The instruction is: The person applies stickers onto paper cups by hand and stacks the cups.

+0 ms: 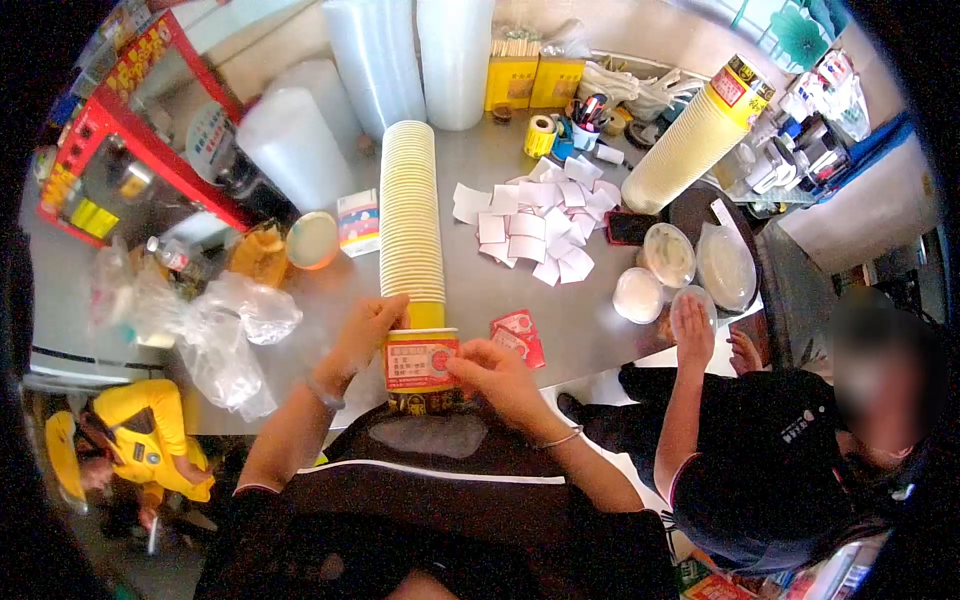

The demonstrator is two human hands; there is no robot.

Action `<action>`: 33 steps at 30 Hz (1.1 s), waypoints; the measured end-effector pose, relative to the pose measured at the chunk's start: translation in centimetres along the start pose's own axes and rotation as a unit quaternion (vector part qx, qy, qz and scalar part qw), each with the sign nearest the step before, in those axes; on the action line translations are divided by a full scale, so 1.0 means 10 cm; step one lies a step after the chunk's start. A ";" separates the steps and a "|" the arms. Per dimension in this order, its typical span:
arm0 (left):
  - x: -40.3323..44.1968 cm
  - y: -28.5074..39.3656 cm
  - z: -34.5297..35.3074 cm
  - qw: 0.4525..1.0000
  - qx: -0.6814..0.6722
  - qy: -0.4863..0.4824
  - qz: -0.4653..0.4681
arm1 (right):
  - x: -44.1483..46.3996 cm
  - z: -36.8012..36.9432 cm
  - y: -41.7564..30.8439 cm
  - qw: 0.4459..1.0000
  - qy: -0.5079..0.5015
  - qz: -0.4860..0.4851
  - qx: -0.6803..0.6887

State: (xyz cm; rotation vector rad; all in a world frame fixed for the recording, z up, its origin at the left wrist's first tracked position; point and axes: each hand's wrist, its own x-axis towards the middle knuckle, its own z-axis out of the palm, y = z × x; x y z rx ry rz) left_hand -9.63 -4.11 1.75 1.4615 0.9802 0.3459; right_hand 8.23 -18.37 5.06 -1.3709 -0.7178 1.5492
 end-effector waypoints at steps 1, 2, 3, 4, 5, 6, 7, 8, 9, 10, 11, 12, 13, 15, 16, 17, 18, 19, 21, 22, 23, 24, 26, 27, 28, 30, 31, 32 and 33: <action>-0.03 -0.03 0.02 1.000 -0.001 0.007 -0.010 | 0.03 0.01 0.09 1.000 -0.004 -0.005 -0.003; -0.05 -0.06 0.03 0.999 -0.034 0.016 -0.004 | 0.06 0.02 0.17 1.000 -0.008 -0.009 -0.005; -0.05 -0.11 0.05 0.997 -0.067 0.024 0.002 | 0.06 0.03 0.20 1.000 -0.011 -0.012 -0.009; -0.04 -0.16 0.06 0.994 -0.101 0.033 0.008 | 0.06 0.03 0.21 1.000 -0.010 -0.011 -0.022; -0.02 -0.23 0.07 0.993 -0.114 0.040 0.012 | 0.07 0.02 0.20 0.999 -0.009 -0.009 -0.034; 0.00 -0.29 0.08 0.991 -0.127 0.047 0.017 | 0.07 0.01 0.20 0.999 -0.008 -0.008 -0.047; 0.02 -0.32 0.08 0.988 -0.140 0.055 0.023 | 0.08 0.01 0.22 0.999 -0.008 -0.012 -0.051; 0.02 -0.35 0.07 0.989 -0.137 0.056 0.025 | 0.10 -0.01 0.27 0.998 -0.008 -0.015 -0.055; 0.01 -0.32 0.07 0.989 -0.133 0.057 0.026 | 0.12 -0.02 0.30 0.998 -0.007 -0.019 -0.059; 0.01 -0.31 0.06 0.989 -0.130 0.057 0.028 | 0.13 -0.02 0.31 0.996 -0.004 -0.016 -0.085; 0.01 -0.32 0.04 0.991 -0.124 0.039 0.027 | 0.15 -0.01 0.32 0.994 0.000 -0.014 -0.111; 0.01 -0.34 0.01 0.992 -0.118 0.021 0.027 | 0.17 0.01 0.33 0.990 0.003 -0.011 -0.138; 0.01 -0.36 -0.01 0.993 -0.112 0.003 0.026 | 0.17 0.02 0.33 0.974 0.025 -0.040 -0.222; -0.01 -0.35 0.01 0.995 -0.099 0.023 0.009 | 0.15 0.06 0.33 0.916 0.067 -0.095 -0.385; -0.03 -0.34 0.03 0.995 -0.093 0.033 0.002 | 0.12 0.07 0.29 0.884 0.109 -0.141 -0.432; -0.04 -0.31 0.05 0.991 -0.120 0.054 -0.005 | 0.08 0.10 0.22 0.846 0.150 -0.186 -0.476; -0.06 -0.27 0.09 0.986 -0.146 0.076 -0.010 | 0.08 0.12 0.17 0.802 0.190 -0.231 -0.517; -0.06 -0.22 0.12 0.980 -0.172 0.098 -0.016 | 0.12 0.13 0.17 0.782 0.097 -0.310 -0.532; -0.04 -0.14 0.17 0.975 -0.173 0.133 -0.037 | 0.20 0.18 0.18 0.708 -0.094 -0.449 -0.537; -0.02 -0.11 0.19 0.973 -0.172 0.150 -0.047 | 0.23 0.22 0.16 0.695 -0.136 -0.450 -0.543; 0.00 -0.10 0.20 0.972 -0.173 0.154 -0.046 | 0.27 0.25 0.12 0.681 -0.178 -0.450 -0.549; 0.01 -0.08 0.21 0.971 -0.172 0.158 -0.045 | 0.28 0.27 0.10 0.667 -0.219 -0.449 -0.553; 0.04 -0.05 0.24 0.962 -0.187 0.195 -0.031 | 0.35 0.21 0.20 0.685 -0.198 -0.448 -0.540; 0.06 -0.02 0.25 0.953 -0.202 0.226 -0.018 | 0.40 0.16 0.29 0.694 -0.186 -0.448 -0.533; 0.09 0.01 0.27 0.942 -0.218 0.257 -0.004 | 0.46 0.11 0.40 0.801 -0.125 -0.407 -0.422; 0.18 -0.07 0.28 0.915 -0.127 0.377 0.073 | 0.49 0.00 0.62 0.940 0.014 -0.296 -0.170; 0.24 -0.04 0.30 0.893 -0.085 0.426 0.116 | 0.42 -0.02 0.65 0.958 0.022 -0.242 -0.152; 0.30 0.02 0.34 0.888 -0.154 0.417 0.115 | 0.36 -0.02 0.69 0.972 0.033 -0.189 -0.133; 0.29 0.16 0.38 0.880 -0.224 0.405 0.111 | 0.35 -0.06 0.67 0.983 0.043 -0.135 -0.112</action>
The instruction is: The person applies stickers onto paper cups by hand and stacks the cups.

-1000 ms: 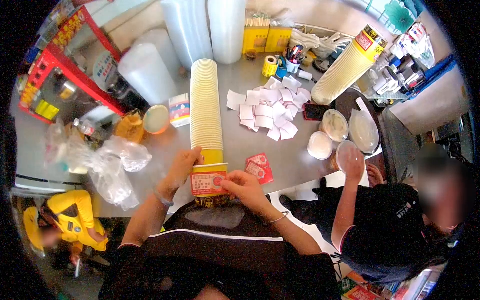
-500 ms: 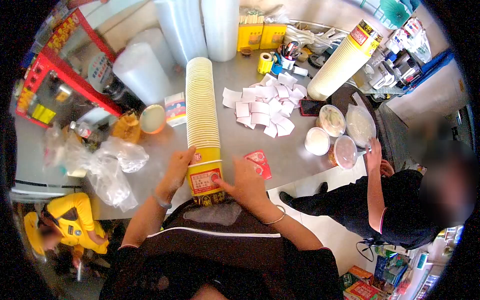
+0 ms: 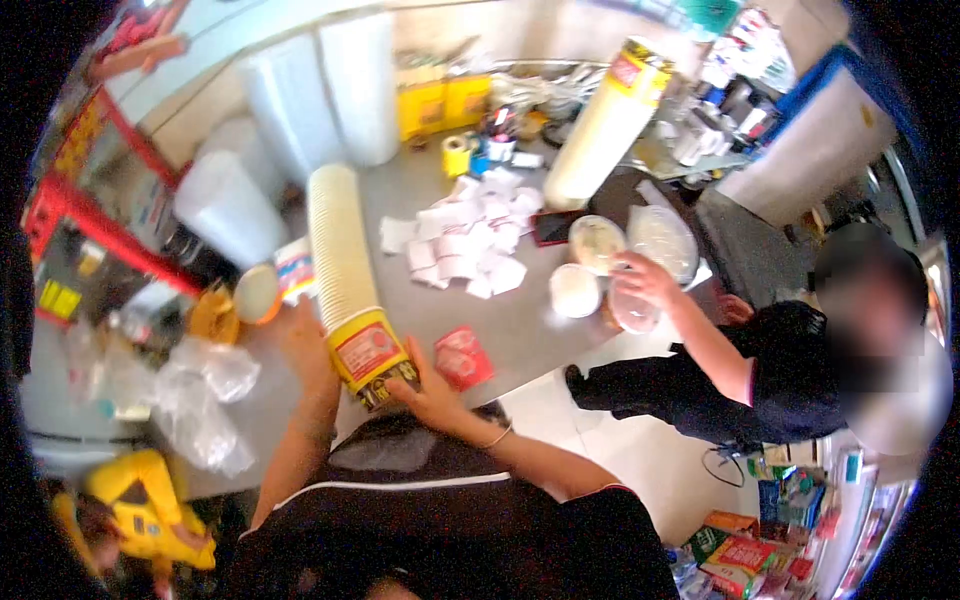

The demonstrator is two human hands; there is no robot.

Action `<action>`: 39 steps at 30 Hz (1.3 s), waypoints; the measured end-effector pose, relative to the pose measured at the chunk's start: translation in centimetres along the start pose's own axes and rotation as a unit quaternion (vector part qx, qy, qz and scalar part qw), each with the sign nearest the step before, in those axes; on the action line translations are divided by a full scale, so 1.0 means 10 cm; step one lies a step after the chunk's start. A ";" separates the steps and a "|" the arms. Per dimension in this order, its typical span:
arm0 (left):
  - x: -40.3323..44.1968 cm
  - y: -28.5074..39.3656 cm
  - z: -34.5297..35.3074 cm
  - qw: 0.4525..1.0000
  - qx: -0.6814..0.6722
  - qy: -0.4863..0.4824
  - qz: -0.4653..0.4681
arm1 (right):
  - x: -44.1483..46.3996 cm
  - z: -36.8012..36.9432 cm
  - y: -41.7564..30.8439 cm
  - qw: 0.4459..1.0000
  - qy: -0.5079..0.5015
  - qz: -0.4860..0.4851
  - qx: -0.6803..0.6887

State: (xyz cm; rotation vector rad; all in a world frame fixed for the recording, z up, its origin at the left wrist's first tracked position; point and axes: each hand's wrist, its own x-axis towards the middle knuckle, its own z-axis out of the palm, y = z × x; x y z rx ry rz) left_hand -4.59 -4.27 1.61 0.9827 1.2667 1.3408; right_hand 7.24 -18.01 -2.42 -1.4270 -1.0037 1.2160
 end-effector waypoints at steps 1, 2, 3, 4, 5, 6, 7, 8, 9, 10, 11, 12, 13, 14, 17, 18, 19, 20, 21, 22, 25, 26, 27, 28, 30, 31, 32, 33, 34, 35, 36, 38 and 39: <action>-0.04 0.10 0.10 0.998 -0.059 0.003 -0.037 | -0.09 0.01 -0.37 0.996 0.081 0.029 0.031; -0.07 0.16 0.22 0.998 -0.053 -0.005 -0.028 | -0.08 -0.05 -0.45 0.991 0.091 0.041 0.089; -0.10 0.20 0.32 0.999 -0.046 -0.012 -0.019 | -0.08 -0.09 -0.48 0.983 0.099 0.052 0.149; -0.14 0.26 0.40 0.999 -0.040 -0.017 -0.009 | -0.06 -0.14 -0.52 0.971 0.103 0.061 0.208; -0.23 0.33 0.49 0.998 0.016 -0.054 -0.014 | 0.01 -0.25 -0.43 0.964 0.162 0.081 0.194; -0.28 0.34 0.56 0.996 0.015 -0.082 0.021 | 0.08 -0.42 -0.45 0.966 0.191 0.020 0.174; -0.33 0.34 0.64 0.993 0.012 -0.107 0.056 | 0.16 -0.66 -0.54 0.964 0.217 -0.041 0.151; -0.39 0.33 0.72 0.988 0.008 -0.128 0.091 | 0.26 -0.95 -0.65 0.958 0.239 -0.102 0.125; -0.33 0.26 0.68 0.986 0.020 -0.140 0.093 | 0.42 -1.36 -0.72 0.939 0.270 -0.212 0.016; -0.29 0.21 0.64 0.990 -0.019 -0.107 0.095 | 0.58 -1.87 -0.89 0.898 0.291 -0.318 -0.093; -0.24 0.16 0.60 0.991 -0.056 -0.071 0.096 | 0.48 -2.12 -1.52 0.867 0.322 -0.331 -0.187; -0.19 0.10 0.47 0.992 -0.037 -0.062 0.103 | 0.37 -2.37 -2.15 0.824 0.359 -0.340 -0.276; -0.15 0.04 0.32 0.992 -0.016 -0.051 0.110 | 0.53 -2.88 -2.49 0.667 0.405 -0.426 -0.457; -0.11 -0.03 0.16 0.997 -0.036 -0.050 0.056 | 0.58 -3.18 -2.93 0.588 0.432 -0.439 -0.525; -0.11 -0.36 -0.27 0.999 0.030 0.031 0.000 | 0.96 -4.03 -3.75 0.524 0.481 -0.311 -0.630; -0.16 -0.42 -0.38 0.998 0.030 0.058 -0.013 | 1.10 -4.26 -3.92 0.515 0.476 -0.263 -0.662; -0.23 -0.45 -0.48 0.995 0.031 0.086 -0.026 | 1.29 -4.50 -4.03 0.549 0.449 -0.234 -0.665; -0.30 -0.48 -0.56 0.992 0.031 0.116 -0.039 | 1.53 -4.73 -4.06 0.582 0.419 -0.205 -0.666; -0.37 -0.49 -0.62 0.989 0.020 0.138 -0.052 | 1.71 -4.91 -4.02 0.614 0.385 -0.176 -0.666; -0.45 -0.50 -0.68 0.985 0.008 0.161 -0.065 | 1.83 -5.00 -3.91 0.629 0.343 -0.147 -0.682; -0.66 -0.56 -0.82 0.975 -0.026 0.200 -0.089 | 2.26 -5.26 -3.37 0.694 0.195 -0.123 -0.682; -0.74 -0.59 -0.91 0.971 -0.034 0.217 -0.094 | 2.17 -5.06 -3.32 0.697 0.220 -0.108 -0.674; -0.81 -0.62 -0.95 0.966 -0.027 0.239 -0.098 | 2.05 -4.82 -3.29 0.699 0.245 -0.094 -0.665; -0.85 -0.64 -0.94 0.960 -0.021 0.261 -0.101 | 1.93 -4.58 -3.25 0.701 0.270 -0.080 -0.655; -0.92 -0.61 -0.95 0.963 0.028 0.241 -0.120 | 1.87 -4.35 -3.01 0.563 0.414 -0.399 -0.593; -0.93 -0.70 -0.99 0.964 0.039 0.235 -0.120 | 1.65 -3.96 -2.92 0.540 0.434 -0.471 -0.546; -0.89 -0.76 -1.02 0.966 0.051 0.222 -0.121 | 1.51 -3.67 -2.74 0.583 0.424 -0.478 -0.501; -0.85 -0.76 -0.99 0.969 0.077 0.200 -0.125 | 1.44 -3.43 -2.45 0.669 0.363 -0.500 -0.414; -0.78 -0.76 -0.92 0.971 0.101 0.173 -0.130 | 1.34 -3.07 -1.97 0.847 0.341 -0.327 -0.242; -0.67 -0.78 -0.84 0.976 0.110 0.148 -0.117 | 1.31 -2.71 -1.48 0.905 0.194 -0.321 -0.203; -0.56 -0.82 -0.76 0.980 0.118 0.120 -0.103 | 1.27 -2.34 -0.98 0.948 0.037 -0.280 -0.150; -0.29 -0.96 -0.63 0.982 0.154 0.067 -0.082 | 1.11 -1.50 -0.31 0.966 -0.170 -0.166 -0.104; -0.18 -0.92 -0.52 0.987 0.120 0.059 -0.090 | 1.15 -1.17 0.10 0.964 -0.197 -0.147 -0.106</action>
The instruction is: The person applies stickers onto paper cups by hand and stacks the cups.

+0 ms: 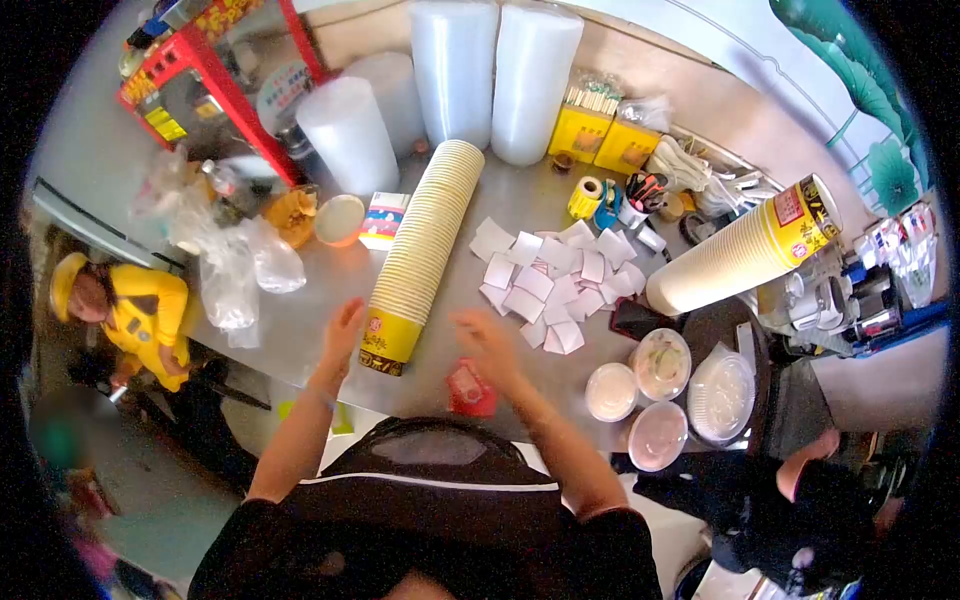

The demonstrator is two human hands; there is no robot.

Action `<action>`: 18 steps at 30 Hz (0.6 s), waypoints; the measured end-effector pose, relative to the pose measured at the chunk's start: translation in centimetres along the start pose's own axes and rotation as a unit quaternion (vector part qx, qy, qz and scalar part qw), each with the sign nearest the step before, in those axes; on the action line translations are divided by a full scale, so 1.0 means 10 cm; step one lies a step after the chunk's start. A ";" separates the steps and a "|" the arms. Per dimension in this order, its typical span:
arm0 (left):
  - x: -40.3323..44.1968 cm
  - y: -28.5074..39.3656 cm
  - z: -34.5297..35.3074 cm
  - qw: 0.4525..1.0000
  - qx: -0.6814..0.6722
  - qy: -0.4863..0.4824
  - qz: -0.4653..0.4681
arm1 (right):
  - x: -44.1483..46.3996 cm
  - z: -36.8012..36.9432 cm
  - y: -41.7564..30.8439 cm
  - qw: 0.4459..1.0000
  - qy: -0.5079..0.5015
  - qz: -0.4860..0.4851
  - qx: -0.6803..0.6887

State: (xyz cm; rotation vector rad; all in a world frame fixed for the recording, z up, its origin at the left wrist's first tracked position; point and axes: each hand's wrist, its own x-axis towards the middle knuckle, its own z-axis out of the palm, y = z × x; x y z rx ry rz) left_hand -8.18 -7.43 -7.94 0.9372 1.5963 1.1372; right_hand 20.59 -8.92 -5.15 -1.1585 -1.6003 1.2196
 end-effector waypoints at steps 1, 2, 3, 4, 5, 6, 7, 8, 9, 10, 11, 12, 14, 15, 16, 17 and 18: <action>0.06 0.05 0.08 0.999 -0.032 -0.014 -0.009 | 0.04 0.34 0.22 1.000 0.018 0.025 0.001; 0.12 0.08 0.11 0.998 -0.039 -0.041 -0.013 | 0.07 0.58 0.34 0.998 0.036 0.051 0.002; 0.19 0.10 0.13 0.996 -0.047 -0.070 -0.018 | 0.10 0.71 0.37 0.996 0.058 0.068 -0.016; 0.24 0.11 0.14 0.993 -0.056 -0.101 -0.022 | 0.15 0.80 0.39 0.992 0.081 0.086 -0.035; 0.29 0.09 0.13 0.993 -0.030 -0.110 -0.006 | 0.20 0.88 0.41 0.988 0.104 0.103 -0.057; 0.32 0.06 0.11 0.993 -0.005 -0.119 0.010 | 0.24 0.94 0.48 0.989 0.113 0.087 -0.036; 0.34 0.05 0.07 0.991 0.019 -0.128 0.026 | 0.28 1.02 0.56 0.990 0.122 0.070 -0.017; 0.35 0.02 0.04 0.991 0.038 -0.127 0.034 | 0.29 1.09 0.64 0.990 0.130 0.053 0.001; 0.34 0.03 0.01 0.990 0.056 -0.125 0.041 | 0.28 1.13 0.60 0.989 0.131 0.066 0.012; 0.34 0.02 -0.03 0.989 0.072 -0.123 0.048 | 0.27 1.16 0.56 0.988 0.131 0.079 0.022; 0.37 -0.05 -0.08 0.988 0.070 -0.135 0.039 | 0.26 1.19 0.52 0.987 0.130 0.092 0.031; 0.40 -0.08 -0.12 0.986 0.068 -0.147 0.030 | 0.26 1.21 0.49 0.987 0.135 0.088 0.019; 0.48 -0.15 -0.17 0.984 0.067 -0.157 0.041 | 0.27 1.26 0.45 0.987 0.143 0.079 -0.005; 0.46 -0.08 -0.16 0.984 0.069 -0.156 0.058 | 0.30 1.29 0.48 0.986 0.146 0.077 0.004; 0.48 -0.04 -0.16 0.982 0.071 -0.155 0.077 | 0.36 1.29 0.54 0.986 0.150 0.074 0.014; 0.52 -0.03 -0.17 0.979 0.070 -0.171 0.091 | 0.39 1.30 0.59 0.985 0.155 0.072 0.024; 0.56 -0.03 -0.18 0.974 0.069 -0.188 0.104 | 0.38 1.33 0.61 0.985 0.154 0.071 0.027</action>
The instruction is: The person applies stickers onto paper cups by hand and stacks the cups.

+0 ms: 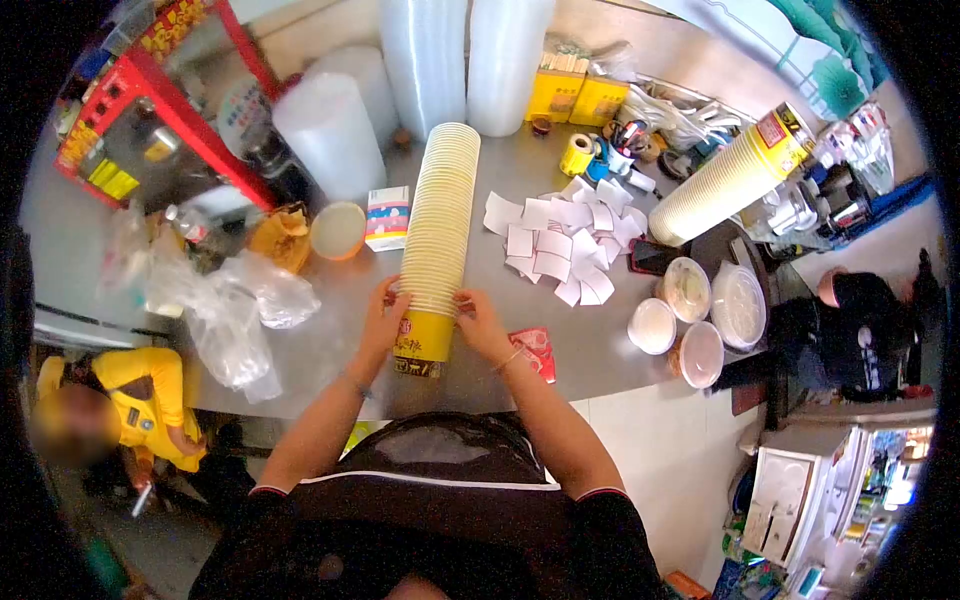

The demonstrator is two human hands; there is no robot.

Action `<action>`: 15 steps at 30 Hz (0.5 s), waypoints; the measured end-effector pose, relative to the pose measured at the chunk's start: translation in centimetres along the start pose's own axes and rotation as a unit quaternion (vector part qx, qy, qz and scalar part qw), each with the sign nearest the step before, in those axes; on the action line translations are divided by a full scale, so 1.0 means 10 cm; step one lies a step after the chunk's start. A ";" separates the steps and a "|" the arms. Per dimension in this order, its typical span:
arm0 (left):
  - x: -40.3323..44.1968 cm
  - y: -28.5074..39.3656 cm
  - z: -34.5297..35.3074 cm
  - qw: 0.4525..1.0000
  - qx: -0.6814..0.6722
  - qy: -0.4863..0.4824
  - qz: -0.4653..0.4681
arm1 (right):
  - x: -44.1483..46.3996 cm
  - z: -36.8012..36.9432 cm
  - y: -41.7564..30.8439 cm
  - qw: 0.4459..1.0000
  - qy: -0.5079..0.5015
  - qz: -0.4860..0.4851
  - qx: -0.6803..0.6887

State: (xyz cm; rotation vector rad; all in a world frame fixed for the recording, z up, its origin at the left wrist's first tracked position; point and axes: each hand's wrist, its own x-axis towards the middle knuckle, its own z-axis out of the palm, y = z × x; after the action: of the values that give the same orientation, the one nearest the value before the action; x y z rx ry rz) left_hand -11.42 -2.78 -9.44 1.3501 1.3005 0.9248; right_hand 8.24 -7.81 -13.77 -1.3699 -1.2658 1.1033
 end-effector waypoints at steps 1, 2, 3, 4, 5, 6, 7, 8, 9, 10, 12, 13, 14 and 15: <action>0.02 0.00 0.00 1.000 -0.002 -0.016 0.017 | -0.01 -0.01 0.01 1.000 -0.001 -0.002 0.002; 0.05 -0.08 -0.01 0.999 0.001 -0.033 0.031 | -0.01 -0.02 0.02 1.000 -0.002 -0.007 0.003; 0.10 -0.23 -0.03 0.998 0.004 -0.048 0.046 | -0.05 -0.02 -0.02 1.000 -0.007 0.010 0.005; 0.11 -0.27 -0.04 0.996 0.008 -0.063 0.060 | -0.10 0.00 -0.09 1.000 -0.013 0.027 0.009; 0.09 -0.31 -0.04 0.994 -0.018 -0.073 0.079 | -0.15 0.03 -0.15 0.999 -0.019 0.044 0.013; 0.04 -0.29 -0.05 0.991 -0.044 -0.083 0.097 | -0.19 0.06 -0.20 0.998 -0.017 0.052 0.009; -0.01 -0.28 -0.06 0.987 -0.069 -0.092 0.115 | -0.22 0.09 -0.25 0.998 -0.016 0.061 0.006; -0.08 -0.26 -0.08 0.988 -0.080 -0.095 0.093 | -0.25 0.12 -0.27 0.997 -0.015 0.070 0.003; -0.16 -0.21 -0.11 0.988 -0.090 -0.098 0.072 | -0.29 0.15 -0.25 0.998 -0.003 0.047 -0.047; -0.23 -0.19 -0.14 0.988 -0.100 -0.101 0.050 | -0.33 0.17 -0.23 0.995 0.010 0.025 -0.096; -0.34 -0.25 -0.23 0.989 -0.086 -0.104 -0.056 | -0.49 0.24 -0.21 0.994 0.015 0.016 -0.110; -0.40 -0.29 -0.28 0.985 -0.079 -0.104 -0.109 | -0.64 0.33 -0.19 0.997 0.006 0.030 -0.075; -0.47 -0.40 -0.31 0.988 -0.086 -0.081 -0.104 | -0.77 0.39 -0.18 0.998 -0.005 0.044 -0.040; -0.55 -0.57 -0.32 0.989 -0.094 -0.057 -0.100 | -0.87 0.46 -0.22 0.998 -0.005 0.061 -0.022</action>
State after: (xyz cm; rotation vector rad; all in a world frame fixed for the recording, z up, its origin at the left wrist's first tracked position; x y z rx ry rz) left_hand -16.48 -8.20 -13.74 1.0898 1.2056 0.7982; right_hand 2.80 -16.16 -12.15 -1.4923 -1.2342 1.1724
